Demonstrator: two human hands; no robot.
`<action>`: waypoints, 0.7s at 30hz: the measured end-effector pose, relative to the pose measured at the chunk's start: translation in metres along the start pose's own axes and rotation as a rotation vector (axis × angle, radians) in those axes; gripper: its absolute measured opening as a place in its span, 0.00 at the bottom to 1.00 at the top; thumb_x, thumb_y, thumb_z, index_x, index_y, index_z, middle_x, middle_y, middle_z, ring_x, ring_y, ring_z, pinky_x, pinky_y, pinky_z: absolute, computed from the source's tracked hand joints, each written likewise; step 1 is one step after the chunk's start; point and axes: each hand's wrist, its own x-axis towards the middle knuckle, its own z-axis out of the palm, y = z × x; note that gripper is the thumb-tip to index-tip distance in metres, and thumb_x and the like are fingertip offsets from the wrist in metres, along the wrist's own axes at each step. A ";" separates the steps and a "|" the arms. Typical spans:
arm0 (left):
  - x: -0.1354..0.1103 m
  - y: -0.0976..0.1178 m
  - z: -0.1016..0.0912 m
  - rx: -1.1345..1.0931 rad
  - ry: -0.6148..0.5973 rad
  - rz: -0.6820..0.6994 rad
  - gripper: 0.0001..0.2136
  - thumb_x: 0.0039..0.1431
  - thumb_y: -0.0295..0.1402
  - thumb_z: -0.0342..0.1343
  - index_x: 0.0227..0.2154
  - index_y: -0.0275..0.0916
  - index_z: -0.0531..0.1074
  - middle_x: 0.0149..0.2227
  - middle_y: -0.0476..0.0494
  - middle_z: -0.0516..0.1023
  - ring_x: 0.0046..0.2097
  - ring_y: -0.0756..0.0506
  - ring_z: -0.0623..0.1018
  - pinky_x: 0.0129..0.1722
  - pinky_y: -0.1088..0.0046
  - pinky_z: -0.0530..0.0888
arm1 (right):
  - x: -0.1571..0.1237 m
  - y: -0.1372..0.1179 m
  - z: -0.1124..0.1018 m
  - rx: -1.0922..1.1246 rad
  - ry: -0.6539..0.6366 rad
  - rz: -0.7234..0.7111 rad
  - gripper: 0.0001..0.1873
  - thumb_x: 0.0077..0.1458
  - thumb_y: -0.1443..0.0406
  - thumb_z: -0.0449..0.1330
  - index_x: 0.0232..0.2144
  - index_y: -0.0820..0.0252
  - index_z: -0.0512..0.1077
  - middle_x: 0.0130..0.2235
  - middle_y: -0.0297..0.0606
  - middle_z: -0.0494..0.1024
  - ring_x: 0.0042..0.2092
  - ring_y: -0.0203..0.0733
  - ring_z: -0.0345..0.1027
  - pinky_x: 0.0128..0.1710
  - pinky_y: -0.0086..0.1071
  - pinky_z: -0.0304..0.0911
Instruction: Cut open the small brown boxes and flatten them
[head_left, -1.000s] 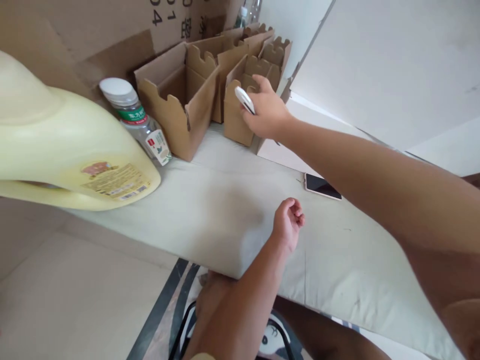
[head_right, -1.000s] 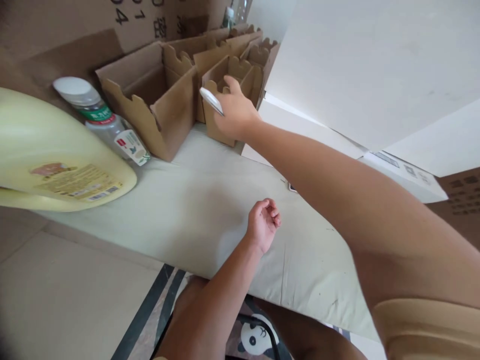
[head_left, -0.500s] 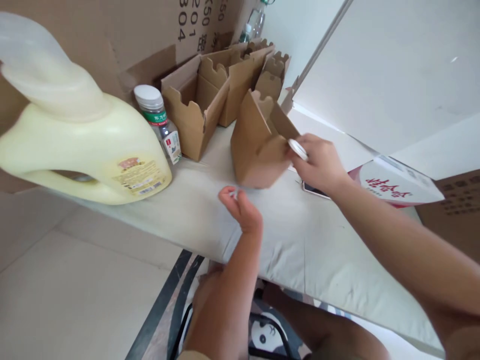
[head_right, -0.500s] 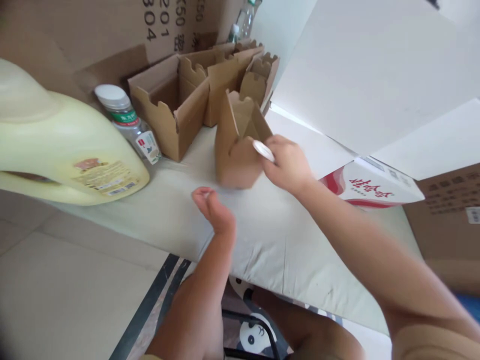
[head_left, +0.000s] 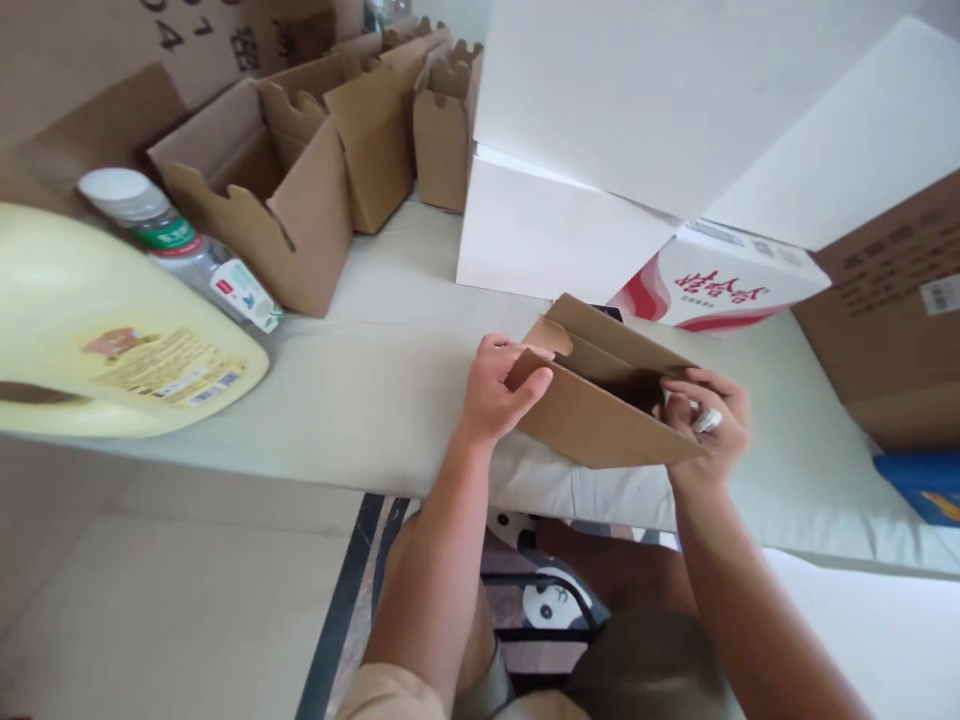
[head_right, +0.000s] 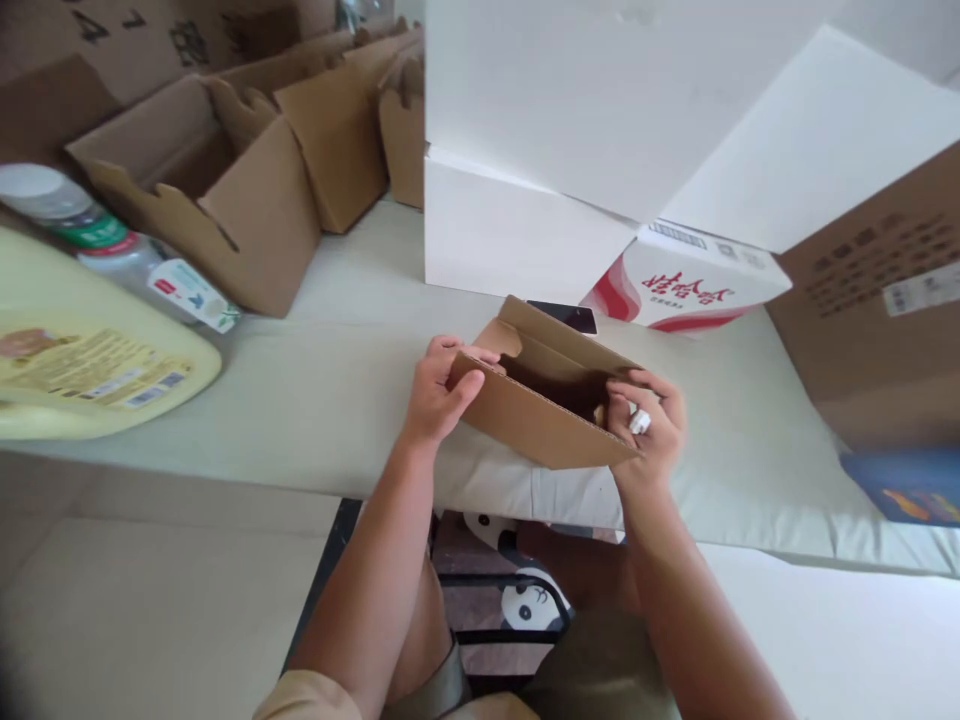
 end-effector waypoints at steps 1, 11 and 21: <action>0.000 -0.002 0.005 0.020 0.022 -0.017 0.19 0.61 0.50 0.53 0.22 0.44 0.75 0.25 0.45 0.75 0.39 0.42 0.74 0.53 0.59 0.66 | -0.002 0.006 0.001 -0.023 0.086 0.048 0.08 0.57 0.57 0.62 0.35 0.54 0.76 0.48 0.48 0.71 0.52 0.56 0.69 0.49 0.54 0.68; 0.002 -0.022 0.020 0.141 0.260 -0.046 0.27 0.52 0.51 0.64 0.52 0.46 0.73 0.56 0.41 0.73 0.46 0.45 0.75 0.48 0.68 0.72 | -0.021 0.053 0.022 0.633 -0.149 0.348 0.06 0.55 0.61 0.57 0.33 0.53 0.74 0.46 0.42 0.78 0.53 0.52 0.72 0.53 0.50 0.67; -0.005 -0.018 0.003 0.172 0.149 -0.177 0.15 0.52 0.47 0.63 0.35 0.42 0.82 0.54 0.39 0.78 0.61 0.35 0.72 0.64 0.55 0.64 | -0.027 0.047 -0.008 0.647 -0.269 0.261 0.18 0.61 0.63 0.54 0.51 0.51 0.75 0.62 0.43 0.71 0.63 0.51 0.65 0.63 0.52 0.60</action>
